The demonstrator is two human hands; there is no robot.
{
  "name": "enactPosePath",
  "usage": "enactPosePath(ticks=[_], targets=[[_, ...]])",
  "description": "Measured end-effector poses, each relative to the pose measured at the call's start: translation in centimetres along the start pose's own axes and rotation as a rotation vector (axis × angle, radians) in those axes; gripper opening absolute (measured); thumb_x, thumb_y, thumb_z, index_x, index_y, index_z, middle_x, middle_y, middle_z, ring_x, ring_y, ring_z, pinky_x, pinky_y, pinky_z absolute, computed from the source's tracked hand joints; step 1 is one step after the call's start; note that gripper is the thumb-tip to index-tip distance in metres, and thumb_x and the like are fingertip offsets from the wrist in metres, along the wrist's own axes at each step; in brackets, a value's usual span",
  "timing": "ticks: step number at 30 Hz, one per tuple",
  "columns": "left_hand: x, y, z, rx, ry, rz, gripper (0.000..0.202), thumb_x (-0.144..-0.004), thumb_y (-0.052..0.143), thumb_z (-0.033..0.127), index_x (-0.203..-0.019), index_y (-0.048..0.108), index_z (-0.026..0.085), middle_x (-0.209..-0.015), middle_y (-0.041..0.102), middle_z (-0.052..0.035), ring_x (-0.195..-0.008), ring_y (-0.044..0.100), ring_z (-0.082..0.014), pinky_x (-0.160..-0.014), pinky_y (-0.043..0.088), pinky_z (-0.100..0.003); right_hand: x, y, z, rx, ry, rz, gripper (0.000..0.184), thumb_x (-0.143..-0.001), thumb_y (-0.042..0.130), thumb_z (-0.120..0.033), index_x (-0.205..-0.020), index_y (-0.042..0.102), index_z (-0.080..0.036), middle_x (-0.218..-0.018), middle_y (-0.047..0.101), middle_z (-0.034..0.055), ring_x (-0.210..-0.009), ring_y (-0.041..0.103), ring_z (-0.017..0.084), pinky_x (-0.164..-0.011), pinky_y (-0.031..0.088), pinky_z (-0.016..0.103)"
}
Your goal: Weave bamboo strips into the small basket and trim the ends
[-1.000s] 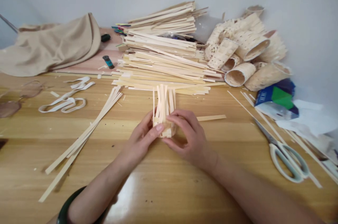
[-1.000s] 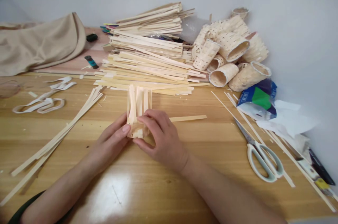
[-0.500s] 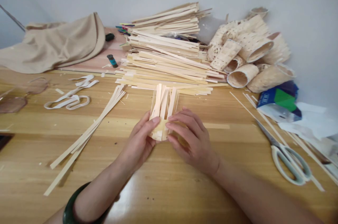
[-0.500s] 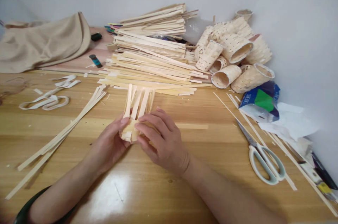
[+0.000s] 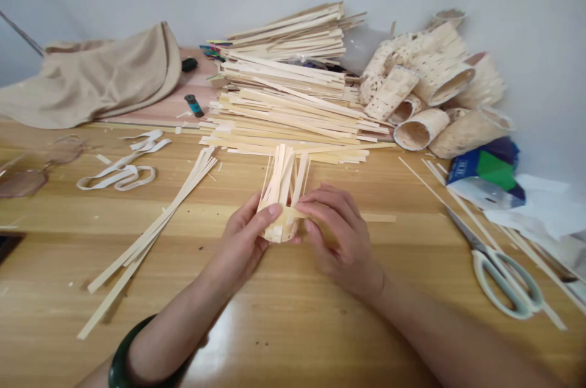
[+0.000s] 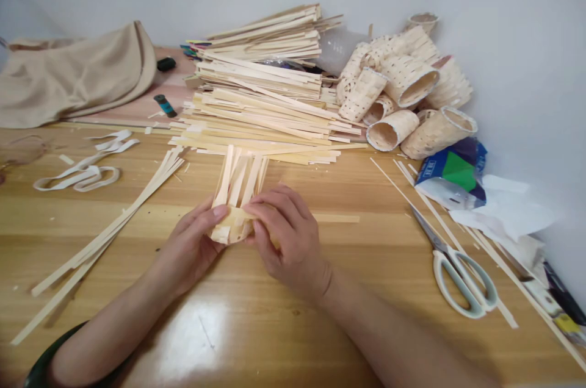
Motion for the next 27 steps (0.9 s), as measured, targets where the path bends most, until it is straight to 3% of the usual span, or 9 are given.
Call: enactPosePath(ticks=[4, 6, 9, 11, 14, 19, 22, 25, 27], targets=[[0.2, 0.2, 0.0, 0.018, -0.046, 0.018, 0.036, -0.076, 0.085, 0.031, -0.105, 0.073, 0.013, -0.092, 0.078, -0.0061, -0.074, 0.072, -0.0168, -0.06, 0.062, -0.023, 0.2, -1.2, -1.8, 0.142, -0.119, 0.07, 0.026, -0.094, 0.057, -0.01, -0.116, 0.067, -0.021, -0.111, 0.076, 0.0085, -0.111, 0.068, 0.023, -0.11, 0.054, 0.05], [0.3, 0.0, -0.2, 0.031, -0.08, 0.051, 0.037, -0.076, 0.085, 0.031, -0.105, 0.071, 0.013, -0.09, 0.078, -0.0064, -0.074, 0.072, -0.0173, -0.059, 0.062, -0.023, 0.6, -1.9, -3.4, 0.238, -0.229, 0.107, 0.021, -0.096, 0.058, -0.014, -0.108, 0.07, -0.026, -0.106, 0.078, 0.0027, -0.108, 0.067, 0.021, -0.114, 0.05, 0.046], [0.2, -0.3, -0.4, 0.071, -0.097, 0.076, 0.039, -0.076, 0.084, 0.034, -0.105, 0.07, 0.012, -0.093, 0.078, -0.0081, -0.08, 0.074, -0.0209, -0.066, 0.065, -0.028, 1.1, -1.6, -5.0, 0.32, -0.34, 0.076, 0.02, -0.097, 0.059, -0.019, -0.096, 0.072, -0.034, -0.096, 0.08, -0.0066, -0.094, 0.065, 0.017, -0.105, 0.053, 0.035], [0.1, -0.2, -0.3, 0.088, -0.084, 0.056, 0.041, -0.075, 0.084, 0.036, -0.105, 0.07, 0.012, -0.096, 0.079, -0.0094, -0.088, 0.076, -0.0243, -0.07, 0.066, -0.03, 1.1, -1.2, -4.9, 0.345, -0.324, 0.052, 0.019, -0.096, 0.06, -0.019, -0.097, 0.073, -0.034, -0.095, 0.081, -0.0064, -0.092, 0.064, 0.017, -0.098, 0.053, 0.034], [0.0, 0.0, 0.0, 0.081, -0.049, 0.03, 0.041, -0.075, 0.085, 0.036, -0.105, 0.07, 0.013, -0.099, 0.079, -0.01, -0.093, 0.076, -0.0259, -0.069, 0.065, -0.028, 0.9, -0.9, -4.4, 0.341, -0.266, 0.057, 0.021, -0.097, 0.057, -0.017, -0.1, 0.073, -0.03, -0.096, 0.081, -0.0036, -0.093, 0.065, 0.017, -0.101, 0.052, 0.035], [0.2, -0.5, 0.4, 0.065, -0.011, 0.095, 0.043, -0.07, 0.088, 0.032, -0.104, 0.069, 0.013, -0.089, 0.078, -0.0059, -0.079, 0.074, -0.0197, -0.065, 0.063, -0.025, 0.5, -0.8, -4.4, 0.258, -0.279, 0.023, 0.025, -0.099, 0.051, -0.013, -0.102, 0.072, -0.025, -0.097, 0.081, -0.0007, -0.092, 0.069, 0.016, -0.106, 0.056, 0.037], [0.2, -0.9, 0.7, 0.071, 0.036, 0.127, 0.038, -0.072, 0.087, 0.029, -0.102, 0.07, 0.013, -0.082, 0.076, -0.0027, -0.072, 0.07, -0.0156, -0.066, 0.064, -0.025, 0.8, -0.7, -5.3, 0.202, -0.363, -0.024, 0.025, -0.099, 0.051, -0.014, -0.098, 0.073, -0.025, -0.092, 0.081, -0.0015, -0.09, 0.07, 0.015, -0.106, 0.057, 0.035], [0.1, -1.4, 0.9, 0.129, 0.055, 0.169, 0.025, -0.075, 0.084, 0.027, -0.091, 0.072, 0.012, -0.078, 0.074, -0.0021, -0.07, 0.069, -0.0147, -0.069, 0.067, -0.029, 1.1, 0.2, -5.4, 0.137, -0.377, -0.088, 0.024, -0.097, 0.051, -0.012, -0.095, 0.072, -0.022, -0.088, 0.08, 0.0005, -0.082, 0.07, 0.016, -0.091, 0.062, 0.033], [0.0, -1.5, 0.7, 0.162, 0.035, 0.172, 0.021, -0.075, 0.082, 0.027, -0.086, 0.072, 0.012, -0.077, 0.074, -0.0035, -0.071, 0.07, -0.0162, -0.068, 0.067, -0.03, 0.6, 0.4, -3.7, 0.083, -0.211, -0.077, 0.024, -0.095, 0.051, -0.008, -0.101, 0.071, -0.019, -0.088, 0.081, 0.0034, -0.077, 0.072, 0.017, -0.077, 0.063, 0.032]])
Point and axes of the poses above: each hand's wrist, its own x-axis away from the middle knuckle, its own y-axis out of the palm, z = x × y, the point moved 10 cm from there along -x, towards the middle knuckle
